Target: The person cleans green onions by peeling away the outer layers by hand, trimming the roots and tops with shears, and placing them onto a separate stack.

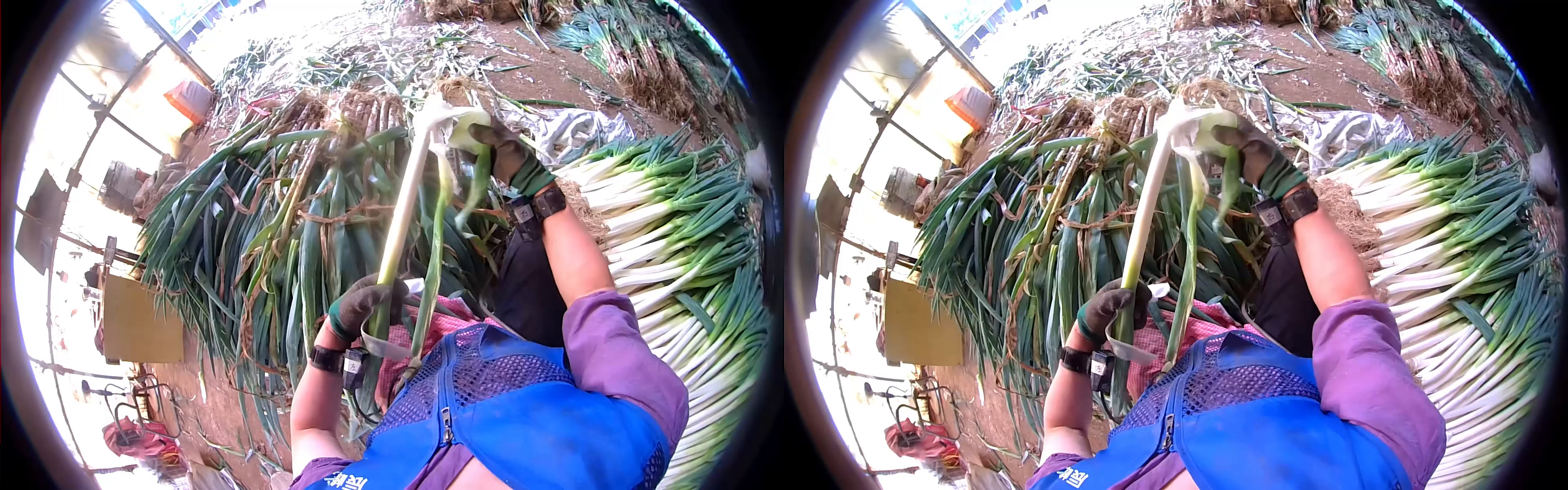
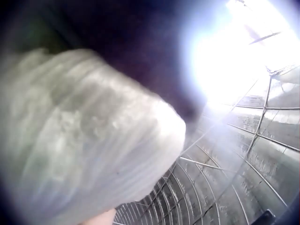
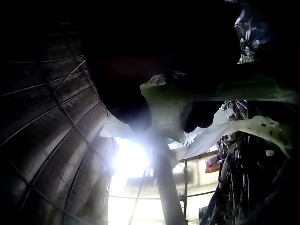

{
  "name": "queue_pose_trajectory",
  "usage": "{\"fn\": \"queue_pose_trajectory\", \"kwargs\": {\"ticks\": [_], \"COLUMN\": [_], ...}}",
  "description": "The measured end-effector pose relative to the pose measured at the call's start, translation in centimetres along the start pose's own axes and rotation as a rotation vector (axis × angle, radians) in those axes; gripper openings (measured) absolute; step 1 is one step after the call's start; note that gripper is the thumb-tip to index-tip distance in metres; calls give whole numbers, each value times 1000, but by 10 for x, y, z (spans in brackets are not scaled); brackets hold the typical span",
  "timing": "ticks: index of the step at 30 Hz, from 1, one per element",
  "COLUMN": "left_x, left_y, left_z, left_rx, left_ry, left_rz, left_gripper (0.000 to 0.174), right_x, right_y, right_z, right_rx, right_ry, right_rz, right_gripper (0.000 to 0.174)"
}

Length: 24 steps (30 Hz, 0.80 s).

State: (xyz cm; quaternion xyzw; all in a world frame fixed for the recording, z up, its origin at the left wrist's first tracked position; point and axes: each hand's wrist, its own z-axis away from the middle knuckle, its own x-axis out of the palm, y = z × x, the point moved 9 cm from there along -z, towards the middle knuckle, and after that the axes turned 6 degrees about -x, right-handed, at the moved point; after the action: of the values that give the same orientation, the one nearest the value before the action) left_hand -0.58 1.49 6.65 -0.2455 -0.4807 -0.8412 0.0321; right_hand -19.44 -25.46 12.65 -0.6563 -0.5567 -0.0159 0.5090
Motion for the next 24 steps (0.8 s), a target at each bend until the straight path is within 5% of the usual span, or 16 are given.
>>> {"fn": "queue_pose_trajectory", "kwargs": {"ticks": [3, 6, 8, 11, 12, 14, 15, 16, 18, 20, 21, 23, 24], "left_x": [7, 13, 9, -12, -26, -48, -60, -65, -74, -73, -70, -49, -44], "left_y": [-15, -21, -14, -15, -24, -38, -45, -51, -45, -31, -18, 10, 16], "left_z": [-6, 0, 7, 37, 49, 70, 75, 78, 65, 43, 31, 8, -2], "left_rx": [-74, -139, -79, -122, -132, -115, -101, -89, -23, 11, 40, 97, 100], "left_ry": [-59, -19, 23, 172, 209, 275, 291, 307, 352, 387, 411, 358, 328], "left_rz": [21, -70, -122, -126, -137, -87, -59, -26, -30, 25, 5, 18, 60], "left_gripper": [46, 56, 57, 54, 53, 48, 45, 43, 44, 47, 47, 45, 44], "right_x": [25, 48, 83, -5, -84, -101, -165, -208, -179, -119, -98, -48, 24], "right_y": [29, 46, 18, -27, -55, -163, -191, -207, -215, -140, -89, 12, 39], "right_z": [-5, 1, -5, -44, -66, -32, -15, -18, 0, 14, 22, 51, 62], "right_rx": [251, 454, 530, 110, 233, 150, 54, -99, -80, 23, 168, 444, 481], "right_ry": [112, -156, -187, -178, 182, 615, 945, 790, 820, 757, 572, 156, 107], "right_rz": [161, 439, 1337, 1451, 1522, 1225, 880, 635, 945, 608, 566, 522, -18], "right_gripper": [47, 38, 34, 23, 23, 28, 35, 38, 32, 21, 21, 44, 47]}}
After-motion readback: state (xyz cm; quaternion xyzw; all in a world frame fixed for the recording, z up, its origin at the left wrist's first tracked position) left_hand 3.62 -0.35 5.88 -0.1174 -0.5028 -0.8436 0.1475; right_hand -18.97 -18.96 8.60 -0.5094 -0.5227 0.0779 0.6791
